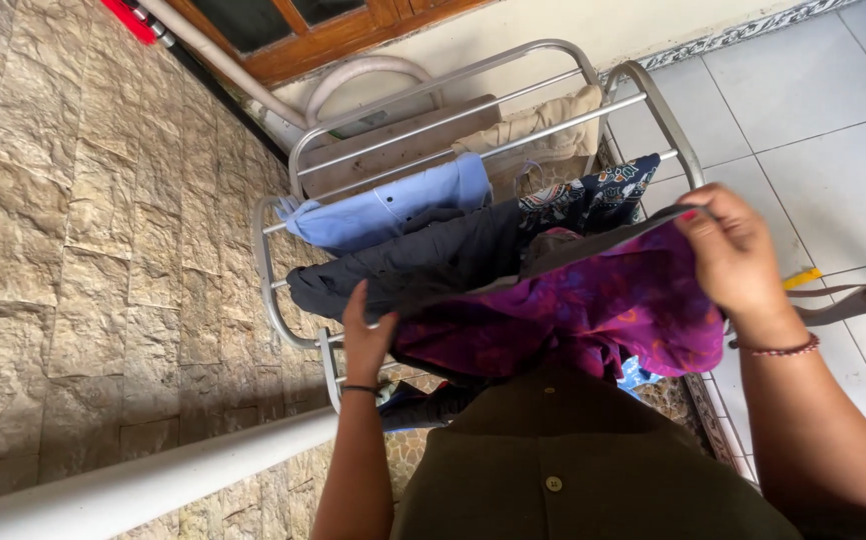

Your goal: Taking various garments off a drying rack and folding them.

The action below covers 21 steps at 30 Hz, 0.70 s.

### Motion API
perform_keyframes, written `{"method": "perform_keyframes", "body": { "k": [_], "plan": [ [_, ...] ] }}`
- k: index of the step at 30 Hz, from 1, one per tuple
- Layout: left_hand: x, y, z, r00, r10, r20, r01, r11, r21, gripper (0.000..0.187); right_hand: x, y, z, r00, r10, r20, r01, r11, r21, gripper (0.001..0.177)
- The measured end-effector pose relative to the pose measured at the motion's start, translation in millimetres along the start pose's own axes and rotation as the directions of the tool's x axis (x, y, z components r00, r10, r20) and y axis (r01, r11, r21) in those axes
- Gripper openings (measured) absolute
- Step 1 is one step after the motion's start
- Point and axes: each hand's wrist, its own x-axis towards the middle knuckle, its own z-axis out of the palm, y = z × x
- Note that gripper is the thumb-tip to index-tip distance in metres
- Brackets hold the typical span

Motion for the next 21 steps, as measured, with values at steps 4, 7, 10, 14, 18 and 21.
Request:
{"method": "perform_keyframes", "body": {
  "k": [4, 7, 10, 14, 18, 21],
  "plan": [
    [-39, 93, 43, 0.741, 0.626, 0.244, -0.654, 0.755, 0.05, 0.108, -23, -59, 50, 0.97, -0.1, 0.222, 0.032, 0.955, 0.293, 0.012],
    [-58, 130, 86, 0.641, 0.69, 0.335, -0.726, 0.688, -0.026, 0.125, -39, -92, 68, 0.914, -0.147, 0.378, 0.043, 0.962, 0.27, 0.014],
    [-43, 118, 129, 0.574, 0.769, 0.279, -0.755, 0.63, -0.182, 0.065, -48, -126, 69, 0.896, -0.176, 0.409, 0.085, 0.97, 0.23, 0.013],
    [-23, 95, 141, 0.742, 0.461, 0.487, -0.345, 0.885, -0.312, 0.019, -44, -102, 49, 0.913, -0.194, 0.359, 0.161, 0.98, 0.12, 0.014],
    [-13, 98, 139, 0.801, 0.381, 0.462, -0.222, 0.905, -0.362, 0.01, -49, -68, 41, 0.977, -0.173, 0.126, 0.214, 0.767, -0.606, 0.044],
    [-27, 116, 127, 0.813, 0.325, 0.483, -0.113, 0.902, -0.417, 0.014, -60, -70, 60, 0.939, -0.32, 0.13, 0.34, 0.793, -0.505, 0.076]
  ]
}}
